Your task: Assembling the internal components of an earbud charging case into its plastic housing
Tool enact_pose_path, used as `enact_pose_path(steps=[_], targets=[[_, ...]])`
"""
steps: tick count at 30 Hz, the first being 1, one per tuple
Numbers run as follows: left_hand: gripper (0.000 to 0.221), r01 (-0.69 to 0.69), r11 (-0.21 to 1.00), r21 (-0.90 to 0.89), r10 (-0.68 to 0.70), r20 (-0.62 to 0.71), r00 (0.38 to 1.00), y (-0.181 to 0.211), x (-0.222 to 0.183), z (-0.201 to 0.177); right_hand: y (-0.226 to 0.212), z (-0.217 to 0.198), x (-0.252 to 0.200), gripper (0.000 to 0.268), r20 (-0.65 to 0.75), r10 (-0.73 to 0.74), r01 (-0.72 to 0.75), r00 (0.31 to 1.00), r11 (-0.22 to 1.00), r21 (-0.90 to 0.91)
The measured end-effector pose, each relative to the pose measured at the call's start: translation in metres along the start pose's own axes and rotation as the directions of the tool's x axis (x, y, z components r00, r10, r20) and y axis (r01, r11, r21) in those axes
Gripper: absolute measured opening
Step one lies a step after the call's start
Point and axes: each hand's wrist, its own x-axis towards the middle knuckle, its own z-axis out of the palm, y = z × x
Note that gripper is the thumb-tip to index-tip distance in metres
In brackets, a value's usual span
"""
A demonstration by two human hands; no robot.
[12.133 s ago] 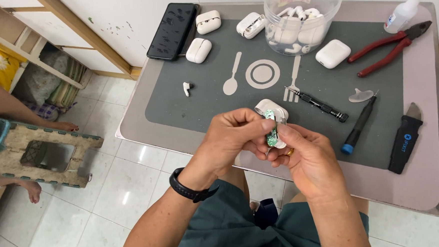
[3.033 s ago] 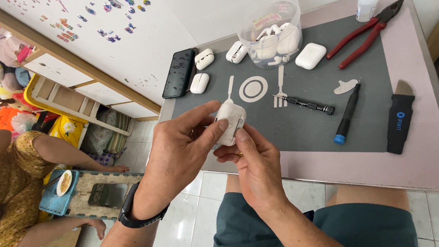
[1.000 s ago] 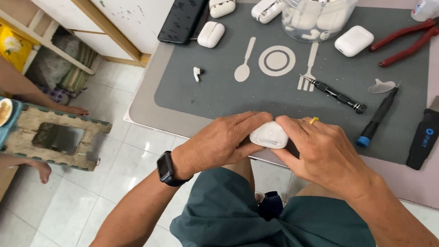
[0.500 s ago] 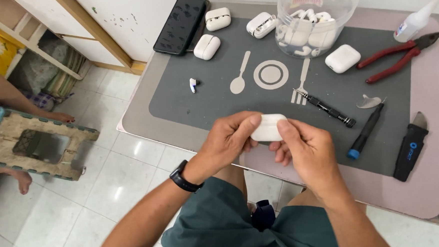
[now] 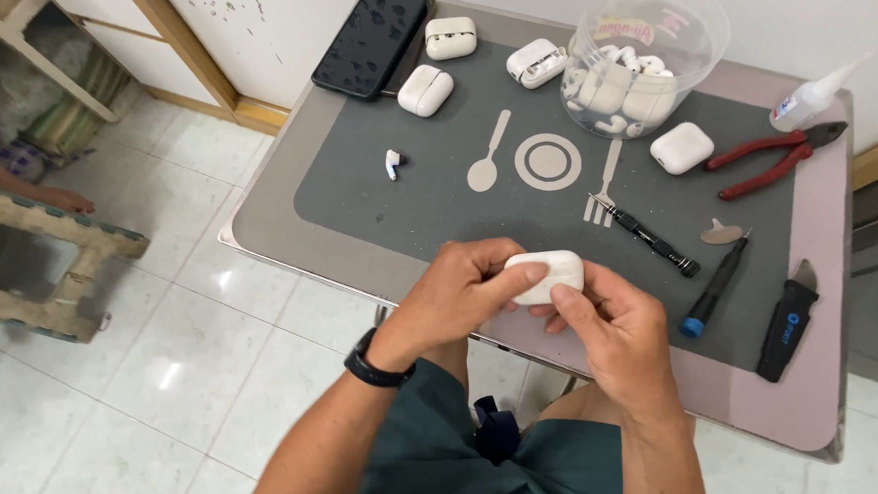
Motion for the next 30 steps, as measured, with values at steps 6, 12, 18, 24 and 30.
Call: enact_pose_path(steps=[6, 12, 18, 24, 30], targets=[[0.056, 0.261, 0.952, -0.161, -0.254, 0.064, 0.965, 0.015, 0.002, -0.010, 0.013, -0.004, -0.005, 0.044, 0.095, -0.058, 0.053, 0.994, 0.997, 0.049], [0.059, 0.183, 0.967, -0.178, -0.174, 0.069, 0.982, 0.007, -0.003, -0.011, 0.028, -0.009, -0.004, 0.046, 0.094, -0.110, 0.102, 0.990, 0.991, 0.086], [0.060, 0.035, 0.991, -0.132, -0.031, 0.035, 0.999, -0.004, -0.005, -0.009, 0.028, -0.007, -0.003, 0.046, 0.072, -0.058, 0.051, 0.996, 0.994, 0.097], [0.059, -0.068, 0.987, -0.143, 0.068, -0.010, 0.998, -0.002, -0.009, -0.010, 0.021, 0.000, -0.004, 0.042, 0.053, -0.086, 0.084, 0.995, 0.995, 0.044], [0.023, -0.192, 0.980, -0.059, 0.190, -0.038, 0.981, -0.005, -0.013, -0.008, 0.015, 0.001, -0.005, 0.037, -0.008, -0.078, 0.078, 0.997, 0.997, 0.006]])
